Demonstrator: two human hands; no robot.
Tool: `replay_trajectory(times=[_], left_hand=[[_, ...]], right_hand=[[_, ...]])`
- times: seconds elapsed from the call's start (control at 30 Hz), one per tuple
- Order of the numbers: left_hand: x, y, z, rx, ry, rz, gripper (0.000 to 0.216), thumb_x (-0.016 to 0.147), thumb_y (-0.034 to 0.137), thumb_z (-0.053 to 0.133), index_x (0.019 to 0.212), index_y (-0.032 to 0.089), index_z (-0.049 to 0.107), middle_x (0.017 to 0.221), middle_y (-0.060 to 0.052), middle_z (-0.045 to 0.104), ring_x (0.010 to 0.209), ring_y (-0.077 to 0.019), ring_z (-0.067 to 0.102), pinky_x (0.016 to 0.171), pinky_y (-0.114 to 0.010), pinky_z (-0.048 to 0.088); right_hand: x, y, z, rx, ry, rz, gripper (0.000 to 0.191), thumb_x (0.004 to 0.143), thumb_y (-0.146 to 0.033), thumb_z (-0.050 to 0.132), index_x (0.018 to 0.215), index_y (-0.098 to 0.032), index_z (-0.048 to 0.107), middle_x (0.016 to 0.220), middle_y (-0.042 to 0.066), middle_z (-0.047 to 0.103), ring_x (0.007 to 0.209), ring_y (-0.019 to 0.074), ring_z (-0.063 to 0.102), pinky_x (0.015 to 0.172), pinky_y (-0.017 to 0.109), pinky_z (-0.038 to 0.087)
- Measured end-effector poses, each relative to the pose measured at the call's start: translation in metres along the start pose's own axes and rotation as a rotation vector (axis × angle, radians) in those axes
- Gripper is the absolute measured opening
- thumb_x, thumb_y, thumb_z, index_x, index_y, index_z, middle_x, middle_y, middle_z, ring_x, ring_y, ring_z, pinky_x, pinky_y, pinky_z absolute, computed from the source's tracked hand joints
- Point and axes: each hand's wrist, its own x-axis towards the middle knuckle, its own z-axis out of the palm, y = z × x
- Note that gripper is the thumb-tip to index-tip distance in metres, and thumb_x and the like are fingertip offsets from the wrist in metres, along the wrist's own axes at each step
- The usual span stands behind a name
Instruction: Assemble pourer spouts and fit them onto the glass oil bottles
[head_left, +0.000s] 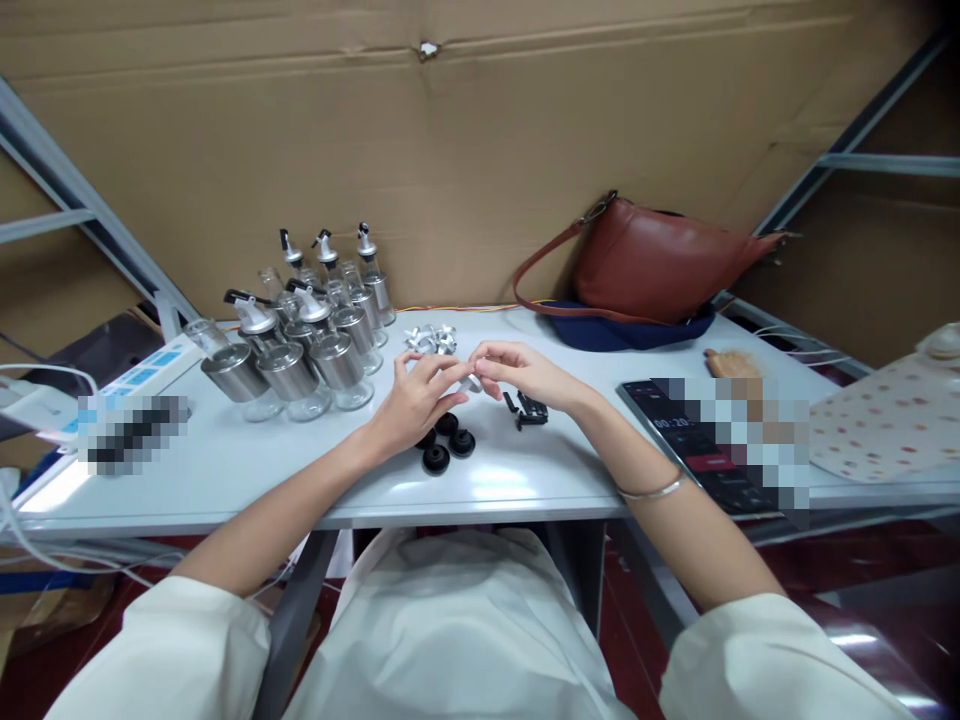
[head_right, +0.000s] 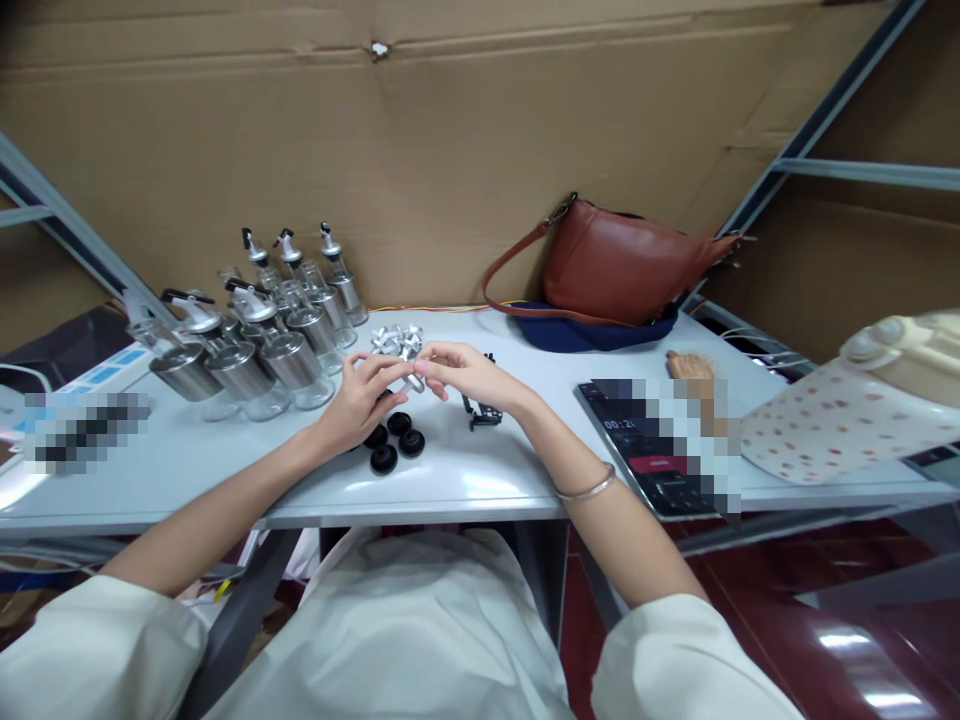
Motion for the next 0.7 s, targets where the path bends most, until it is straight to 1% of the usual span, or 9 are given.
replay_trajectory(times=[0.13, 0.2, 0.27, 0.33, 0.4, 0.47, 0.57, 0.63, 0.7], left_hand=[[0.004, -0.002, -0.002, -0.241, -0.007, -0.068, 0.035, 0.094, 0.039, 0.043, 0.125, 0.023, 0.050, 0.111, -0.008, 0.065, 0.101, -0.0188, 0.060, 0.096, -0.039, 0.036], [0.007, -0.007, -0.007, -0.421, 0.048, -0.178, 0.037, 0.094, 0.038, 0.045, 0.127, 0.023, 0.047, 0.111, -0.008, 0.065, 0.097, -0.0169, 0.062, 0.090, -0.035, 0.044], [0.010, -0.015, -0.012, -0.527, 0.170, -0.316, 0.035, 0.094, 0.035, 0.043, 0.126, 0.022, 0.046, 0.111, -0.009, 0.064, 0.092, -0.0149, 0.063, 0.085, -0.033, 0.049], [0.012, -0.025, -0.017, -0.524, 0.284, -0.428, 0.030, 0.093, 0.032, 0.045, 0.121, 0.020, 0.047, 0.108, -0.009, 0.063, 0.090, -0.0141, 0.063, 0.080, -0.031, 0.051], [0.011, -0.035, -0.017, -0.450, 0.299, -0.496, 0.027, 0.090, 0.027, 0.049, 0.116, 0.018, 0.049, 0.106, -0.009, 0.063, 0.091, -0.0146, 0.062, 0.077, -0.029, 0.052], [0.010, -0.043, -0.012, -0.336, 0.212, -0.526, 0.024, 0.088, 0.022, 0.049, 0.112, 0.016, 0.052, 0.106, -0.009, 0.062, 0.094, -0.0159, 0.061, 0.077, -0.030, 0.052], [0.012, -0.050, -0.003, -0.147, -0.003, -0.515, 0.018, 0.085, 0.015, 0.049, 0.101, 0.013, 0.058, 0.103, -0.010, 0.063, 0.095, -0.0185, 0.060, 0.085, -0.035, 0.049], [0.015, -0.051, -0.001, -0.078, -0.134, -0.494, 0.015, 0.085, 0.014, 0.049, 0.094, 0.013, 0.061, 0.098, -0.009, 0.064, 0.094, -0.0199, 0.060, 0.088, -0.037, 0.047], [0.018, -0.049, -0.004, -0.085, -0.239, -0.468, 0.016, 0.088, 0.019, 0.047, 0.090, 0.014, 0.063, 0.094, -0.008, 0.066, 0.090, -0.0202, 0.060, 0.086, -0.036, 0.047]], right_hand=[[0.002, 0.002, -0.001, -0.001, 0.030, -0.027, 0.038, 0.082, -0.053, 0.059, 0.073, -0.016, 0.055, 0.054, -0.004, 0.052, 0.055, 0.0098, 0.045, 0.060, 0.026, 0.035], [0.004, 0.006, -0.002, 0.021, 0.132, -0.058, 0.040, 0.080, -0.055, 0.061, 0.071, -0.017, 0.054, 0.053, -0.005, 0.050, 0.053, 0.0091, 0.043, 0.057, 0.025, 0.034], [0.007, 0.009, -0.004, 0.079, 0.270, -0.097, 0.042, 0.077, -0.057, 0.062, 0.070, -0.018, 0.052, 0.052, -0.006, 0.046, 0.051, 0.0084, 0.040, 0.055, 0.025, 0.033], [0.009, 0.012, -0.009, 0.159, 0.385, -0.115, 0.045, 0.074, -0.059, 0.065, 0.067, -0.019, 0.047, 0.050, -0.008, 0.038, 0.047, 0.0072, 0.035, 0.051, 0.024, 0.029], [0.010, 0.014, -0.013, 0.220, 0.457, -0.104, 0.048, 0.070, -0.061, 0.067, 0.064, -0.020, 0.043, 0.050, -0.009, 0.029, 0.045, 0.0062, 0.028, 0.047, 0.024, 0.026], [0.011, 0.014, -0.016, 0.238, 0.493, -0.085, 0.050, 0.067, -0.063, 0.068, 0.063, -0.020, 0.042, 0.051, -0.010, 0.025, 0.045, 0.0058, 0.025, 0.046, 0.023, 0.026], [0.010, 0.014, -0.016, 0.231, 0.501, -0.064, 0.049, 0.068, -0.063, 0.068, 0.065, -0.020, 0.044, 0.052, -0.010, 0.025, 0.045, 0.0059, 0.026, 0.046, 0.023, 0.028], [0.010, 0.013, -0.015, 0.239, 0.499, -0.053, 0.048, 0.069, -0.062, 0.068, 0.067, -0.019, 0.046, 0.051, -0.010, 0.025, 0.045, 0.0059, 0.027, 0.046, 0.023, 0.029], [0.009, 0.013, -0.015, 0.254, 0.507, -0.051, 0.047, 0.069, -0.061, 0.068, 0.067, -0.019, 0.047, 0.051, -0.010, 0.026, 0.045, 0.0055, 0.027, 0.046, 0.022, 0.029]])
